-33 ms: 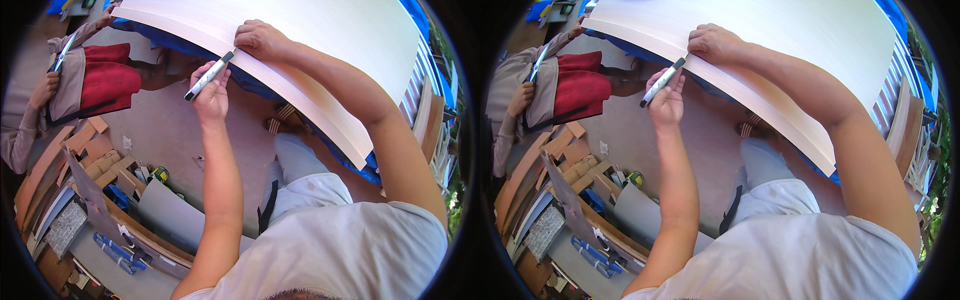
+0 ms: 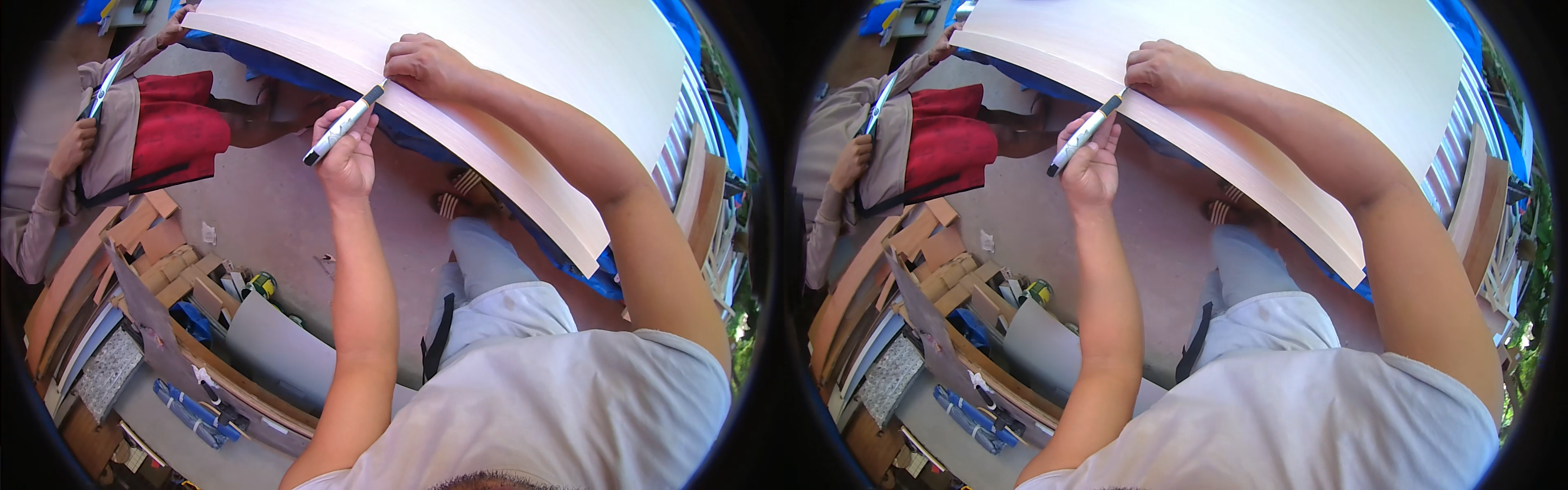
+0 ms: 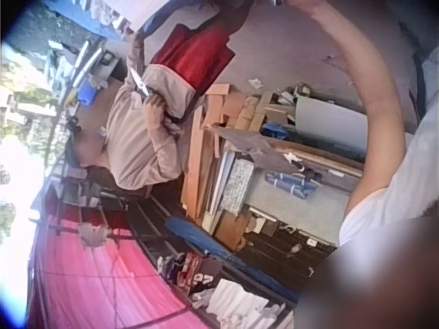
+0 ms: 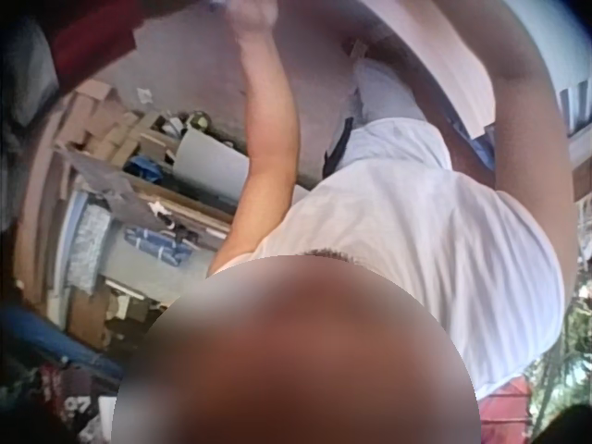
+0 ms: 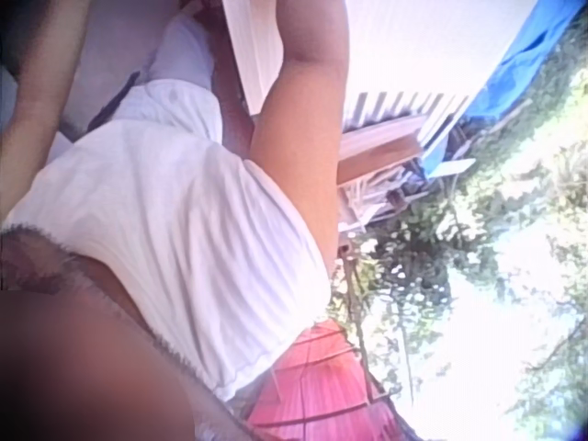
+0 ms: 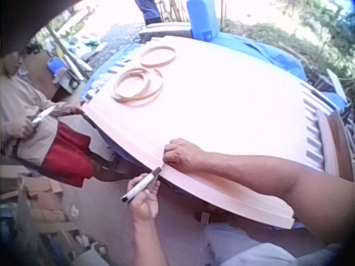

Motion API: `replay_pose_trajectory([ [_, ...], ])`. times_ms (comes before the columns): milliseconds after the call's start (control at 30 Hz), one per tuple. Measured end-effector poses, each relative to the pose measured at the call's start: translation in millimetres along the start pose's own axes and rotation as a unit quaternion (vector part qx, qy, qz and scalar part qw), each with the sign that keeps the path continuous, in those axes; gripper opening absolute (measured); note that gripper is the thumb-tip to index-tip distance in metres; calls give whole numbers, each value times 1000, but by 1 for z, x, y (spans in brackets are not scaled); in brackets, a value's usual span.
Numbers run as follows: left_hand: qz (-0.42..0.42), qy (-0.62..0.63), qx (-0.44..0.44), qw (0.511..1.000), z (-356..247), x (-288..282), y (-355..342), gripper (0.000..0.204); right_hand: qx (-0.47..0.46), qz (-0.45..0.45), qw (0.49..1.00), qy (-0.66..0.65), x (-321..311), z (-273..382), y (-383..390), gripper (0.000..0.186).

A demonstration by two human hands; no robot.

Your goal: The person uses a utility knife to trim the edge of a large sheet of light-colored wood veneer on a workbench. They repeatedly score and peel away the excess veneer along the edge while a coworker assists by holding the sheet and using scissors.

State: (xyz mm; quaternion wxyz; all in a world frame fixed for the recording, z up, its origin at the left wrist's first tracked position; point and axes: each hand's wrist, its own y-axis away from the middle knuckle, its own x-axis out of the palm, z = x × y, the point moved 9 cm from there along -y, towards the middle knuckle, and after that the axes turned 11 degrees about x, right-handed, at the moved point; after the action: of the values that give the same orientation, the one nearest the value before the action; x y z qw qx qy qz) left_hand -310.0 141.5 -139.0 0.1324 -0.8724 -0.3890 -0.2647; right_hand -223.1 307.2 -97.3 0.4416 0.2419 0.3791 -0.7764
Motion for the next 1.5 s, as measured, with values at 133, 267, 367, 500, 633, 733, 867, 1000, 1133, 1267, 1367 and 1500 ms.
replay_pose_trajectory([
  [133,-21,-6,-16,1000,9,1,11,48,13,2,1000,-3,-5,0,12,6],
  [267,-9,41,-4,999,9,5,11,46,11,1,1000,5,-6,1,12,6],
  [367,-10,43,0,999,8,7,18,45,4,10,1000,0,-5,1,16,6],
  [500,1,41,-3,999,10,17,27,42,5,-11,1000,12,-9,2,30,5],
  [633,1,35,-9,999,12,24,40,42,9,-14,1000,19,-13,4,47,6],
  [733,6,45,-9,999,16,30,54,43,-6,-22,1000,21,-21,8,62,6],
  [867,7,46,-4,999,25,35,72,45,-18,-24,999,22,-28,10,83,7],
  [1000,10,46,-1,999,33,42,91,45,-13,-26,999,24,-35,13,105,7],
  [1133,1,44,-1,999,40,49,110,44,-18,-30,999,20,-44,17,125,8],
  [1267,3,37,2,999,45,56,130,44,-28,-19,999,16,-49,18,143,8],
  [1367,10,41,2,999,50,64,146,45,-32,-3,999,28,-51,18,159,7],
  [1500,8,34,3,999,57,76,172,45,-19,-10,1000,16,-60,21,186,6],
])
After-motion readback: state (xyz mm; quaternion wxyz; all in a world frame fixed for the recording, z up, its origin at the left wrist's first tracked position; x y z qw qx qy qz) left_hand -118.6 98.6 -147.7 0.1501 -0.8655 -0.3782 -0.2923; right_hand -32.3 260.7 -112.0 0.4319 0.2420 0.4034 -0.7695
